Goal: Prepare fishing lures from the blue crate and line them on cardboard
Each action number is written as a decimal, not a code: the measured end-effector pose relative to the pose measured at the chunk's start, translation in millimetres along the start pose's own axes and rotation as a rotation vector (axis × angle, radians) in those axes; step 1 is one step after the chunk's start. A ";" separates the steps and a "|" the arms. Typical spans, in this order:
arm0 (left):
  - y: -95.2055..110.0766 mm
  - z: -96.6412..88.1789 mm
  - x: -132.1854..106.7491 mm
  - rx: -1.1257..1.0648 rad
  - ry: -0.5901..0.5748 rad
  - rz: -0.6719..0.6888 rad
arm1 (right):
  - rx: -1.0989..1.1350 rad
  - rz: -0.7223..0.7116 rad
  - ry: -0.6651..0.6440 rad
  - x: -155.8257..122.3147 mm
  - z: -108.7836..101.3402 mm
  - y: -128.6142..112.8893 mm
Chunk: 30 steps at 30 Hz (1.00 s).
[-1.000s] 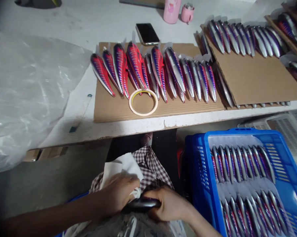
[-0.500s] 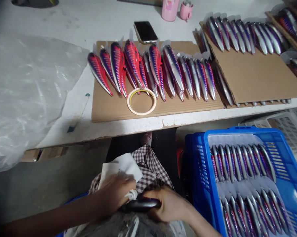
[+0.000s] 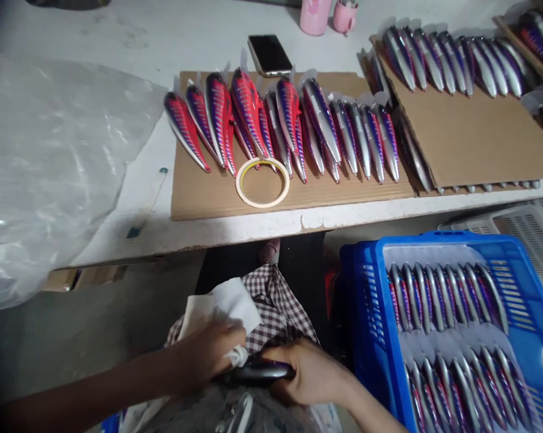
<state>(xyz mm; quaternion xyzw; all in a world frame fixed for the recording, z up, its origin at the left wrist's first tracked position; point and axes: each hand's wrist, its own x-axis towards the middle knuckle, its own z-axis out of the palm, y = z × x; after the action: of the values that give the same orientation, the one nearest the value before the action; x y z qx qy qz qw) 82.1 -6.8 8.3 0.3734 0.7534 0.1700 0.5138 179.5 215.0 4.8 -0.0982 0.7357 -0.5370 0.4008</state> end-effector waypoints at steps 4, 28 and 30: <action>3.2 4.5 5.6 0.001 0.006 0.006 | 0.012 -0.002 -0.021 -0.6 0.7 0.1; 3.4 9.7 0.1 0.036 0.055 -0.035 | 0.041 -0.001 0.030 -4.8 5.8 -3.1; -4.7 7.2 -3.3 0.005 0.063 -0.056 | 0.030 0.006 0.051 -5.8 4.8 -5.2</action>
<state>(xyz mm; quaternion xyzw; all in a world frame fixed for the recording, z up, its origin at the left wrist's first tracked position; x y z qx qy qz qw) 87.4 -13.2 4.4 0.3477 0.7799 0.1655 0.4934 185.2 212.8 11.7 -0.0766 0.7379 -0.5490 0.3850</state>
